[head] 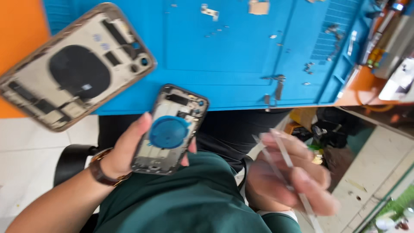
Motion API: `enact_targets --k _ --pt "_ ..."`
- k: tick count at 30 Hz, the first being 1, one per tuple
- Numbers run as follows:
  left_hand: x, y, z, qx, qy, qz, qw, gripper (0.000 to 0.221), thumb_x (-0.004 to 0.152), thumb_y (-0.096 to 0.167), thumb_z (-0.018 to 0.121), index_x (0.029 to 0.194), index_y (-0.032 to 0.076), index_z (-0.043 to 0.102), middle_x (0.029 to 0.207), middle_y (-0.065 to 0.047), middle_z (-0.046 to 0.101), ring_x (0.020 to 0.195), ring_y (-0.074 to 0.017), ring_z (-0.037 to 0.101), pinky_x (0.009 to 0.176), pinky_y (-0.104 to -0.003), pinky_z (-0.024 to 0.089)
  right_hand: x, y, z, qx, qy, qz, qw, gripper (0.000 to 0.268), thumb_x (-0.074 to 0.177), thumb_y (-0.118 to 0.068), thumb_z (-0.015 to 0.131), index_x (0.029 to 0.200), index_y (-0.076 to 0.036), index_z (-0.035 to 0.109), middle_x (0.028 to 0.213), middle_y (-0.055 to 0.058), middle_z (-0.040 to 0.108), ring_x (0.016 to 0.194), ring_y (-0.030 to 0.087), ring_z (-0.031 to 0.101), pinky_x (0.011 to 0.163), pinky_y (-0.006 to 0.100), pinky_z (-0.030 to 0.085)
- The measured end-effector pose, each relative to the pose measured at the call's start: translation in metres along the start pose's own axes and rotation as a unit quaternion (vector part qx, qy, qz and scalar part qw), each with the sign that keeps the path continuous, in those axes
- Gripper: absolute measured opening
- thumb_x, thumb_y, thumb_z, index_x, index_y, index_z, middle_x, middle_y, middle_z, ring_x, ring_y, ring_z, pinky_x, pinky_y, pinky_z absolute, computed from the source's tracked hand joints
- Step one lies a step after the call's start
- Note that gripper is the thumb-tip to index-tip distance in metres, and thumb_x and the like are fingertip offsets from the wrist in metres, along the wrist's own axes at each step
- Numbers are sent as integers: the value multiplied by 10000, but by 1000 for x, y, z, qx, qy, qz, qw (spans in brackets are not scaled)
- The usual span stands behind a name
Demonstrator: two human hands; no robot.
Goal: The person disassembles a smartphone using tweezers and a screwdriver, removing internal components and placing them on a blue mat. They then cut a piece of tape with scissors and apply it to the phone's interior before continuing to manipulate small parts.
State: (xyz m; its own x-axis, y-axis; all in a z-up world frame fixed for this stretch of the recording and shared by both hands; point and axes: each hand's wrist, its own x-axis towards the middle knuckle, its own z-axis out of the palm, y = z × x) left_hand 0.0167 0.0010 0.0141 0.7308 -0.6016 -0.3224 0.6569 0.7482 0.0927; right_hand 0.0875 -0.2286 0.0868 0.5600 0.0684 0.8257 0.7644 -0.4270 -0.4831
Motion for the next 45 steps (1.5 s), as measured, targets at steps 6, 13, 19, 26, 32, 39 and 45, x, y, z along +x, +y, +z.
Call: enact_targets --k 6,13,19,26,32,39,45 --pt "4 0 6 40 -4 38 998 908 1036 679 589 1548 -60 459 1077 -326 748 813 -355 788 685 -435 655 11 49 -45 -115 18 146 982 400 1183 -380 560 1100 8 507 926 203 523 622 431 724 506 391 561" --pt "5 -1 7 43 -9 51 998 891 1049 660 613 1552 -56 442 1090 -342 732 855 -364 773 744 -457 666 -5 54 -59 -143 -13 331 933 448 1151 -407 594 1033 22 543 686 219 602 508 246 604 461 291 440" --pt "5 -1 6 40 -9 45 998 923 1035 679 629 1562 -52 432 1097 -336 731 863 -361 772 750 -454 668 -5 59 -58 -92 -26 421 902 408 1147 -385 582 1011 -1 568 673 241 623 468 195 601 389 240 317" --pt "5 -1 7 26 -4 44 999 937 1023 661 637 1560 -80 439 1101 -324 726 903 -351 756 760 -465 675 -4 59 -55 -56 3 490 870 468 1094 -464 607 975 -11 596 792 248 730 410 177 558 367 231 294" --pt "3 -1 3 12 -13 28 999 924 1015 655 640 1573 -51 432 1113 -333 725 889 -350 759 790 -459 667 -9 63 -60 -29 13 497 867 448 1117 -413 604 957 5 603 814 254 738 401 189 547 389 234 377" --pt "3 1 5 40 -11 26 999 917 1014 674 581 1534 -73 469 1074 -316 743 831 -344 765 752 -452 654 -6 60 -58 -16 48 529 847 399 1119 -365 600 948 -5 603 766 228 724 371 206 534 343 251 329" --pt "2 -4 -3 2 -21 12 1000 915 995 654 605 1528 -78 476 1111 -321 742 849 -352 781 735 -414 657 -22 67 -59 -63 142 394 906 237 1090 -181 624 926 -94 477 616 111 422 414 190 442 330 341 328"
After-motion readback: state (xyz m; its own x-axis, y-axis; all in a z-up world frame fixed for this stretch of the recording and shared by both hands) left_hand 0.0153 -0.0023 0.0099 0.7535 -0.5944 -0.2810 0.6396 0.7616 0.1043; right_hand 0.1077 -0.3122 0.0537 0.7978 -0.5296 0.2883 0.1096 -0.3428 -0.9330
